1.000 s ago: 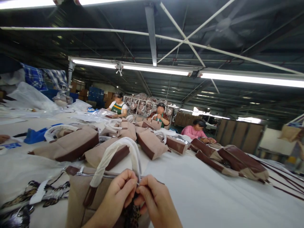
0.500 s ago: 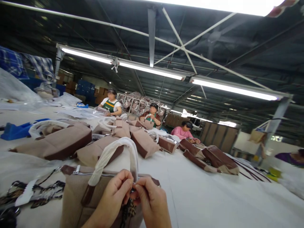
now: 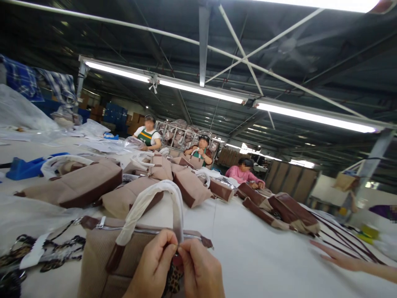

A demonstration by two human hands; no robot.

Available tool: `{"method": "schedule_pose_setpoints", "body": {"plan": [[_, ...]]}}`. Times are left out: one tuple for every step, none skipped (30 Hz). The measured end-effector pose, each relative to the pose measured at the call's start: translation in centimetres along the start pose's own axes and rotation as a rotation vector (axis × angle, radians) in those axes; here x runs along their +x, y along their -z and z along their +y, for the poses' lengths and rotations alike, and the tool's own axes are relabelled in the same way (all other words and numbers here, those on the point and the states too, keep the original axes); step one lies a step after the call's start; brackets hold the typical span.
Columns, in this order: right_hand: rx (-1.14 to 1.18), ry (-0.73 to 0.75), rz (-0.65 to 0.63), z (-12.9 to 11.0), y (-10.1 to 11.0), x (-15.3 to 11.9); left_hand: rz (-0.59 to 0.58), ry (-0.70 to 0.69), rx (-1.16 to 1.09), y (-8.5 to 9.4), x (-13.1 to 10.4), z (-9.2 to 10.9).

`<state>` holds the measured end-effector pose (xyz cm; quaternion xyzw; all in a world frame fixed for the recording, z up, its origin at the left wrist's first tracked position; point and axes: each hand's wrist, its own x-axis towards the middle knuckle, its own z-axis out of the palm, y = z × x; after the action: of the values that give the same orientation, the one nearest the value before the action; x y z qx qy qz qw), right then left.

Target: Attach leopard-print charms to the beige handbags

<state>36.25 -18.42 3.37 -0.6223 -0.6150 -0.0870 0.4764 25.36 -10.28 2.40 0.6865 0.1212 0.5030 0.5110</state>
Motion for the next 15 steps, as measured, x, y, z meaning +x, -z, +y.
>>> {"method": "schedule_pose_setpoints", "body": {"plan": [[-0.026, 0.023, 0.002, -0.1, 0.1, 0.1, 0.003, -0.011, -0.003, -0.1, -0.1, -0.1], [-0.047, 0.042, 0.0, -0.2, 0.2, 0.1, 0.01, -0.017, -0.009, -0.1, -0.2, -0.1], [-0.064, 0.055, -0.008, -0.3, 0.3, 0.2, 0.012, -0.019, -0.014, -0.2, -0.3, -0.1], [-0.077, 0.065, -0.021, -0.4, 0.4, 0.3, 0.013, -0.018, -0.016, -0.2, -0.3, -0.2], [-0.089, 0.075, -0.037, -0.5, 0.6, 0.4, 0.007, -0.014, -0.017, -0.2, -0.3, -0.2], [-0.1, 0.089, -0.051, -0.6, 0.8, 0.5, -0.008, -0.011, -0.016, -0.1, -0.3, -0.3], [-0.108, 0.105, -0.062, -0.6, 0.9, 0.5, -0.024, -0.007, -0.015, -0.1, -0.3, -0.3], [-0.112, 0.124, -0.07, -0.6, 1.1, 0.5, -0.035, -0.006, -0.013, 0.0, -0.3, -0.4], [-0.115, 0.142, -0.074, -0.5, 1.2, 0.5, -0.041, -0.007, -0.009, 0.0, -0.3, -0.4], [-0.118, 0.154, -0.075, -0.5, 1.3, 0.5, -0.043, -0.009, -0.003, 0.0, -0.4, -0.5], [-0.122, 0.161, -0.077, -0.4, 1.4, 0.4, -0.049, -0.014, 0.005, 0.0, -0.4, -0.5], [-0.129, 0.166, -0.081, -0.3, 1.4, 0.3, -0.047, -0.02, 0.014, -0.1, -0.5, -0.5], [-0.139, 0.17, -0.088, -0.2, 1.4, 0.2, -0.038, -0.026, 0.022, -0.2, -0.6, -0.5], [-0.151, 0.175, -0.096, -0.1, 1.5, 0.2, -0.022, -0.031, 0.028, -0.3, -0.6, -0.5], [-0.162, 0.179, -0.105, -0.1, 1.5, 0.1, -0.005, -0.035, 0.03, -0.4, -0.7, -0.5]]}}
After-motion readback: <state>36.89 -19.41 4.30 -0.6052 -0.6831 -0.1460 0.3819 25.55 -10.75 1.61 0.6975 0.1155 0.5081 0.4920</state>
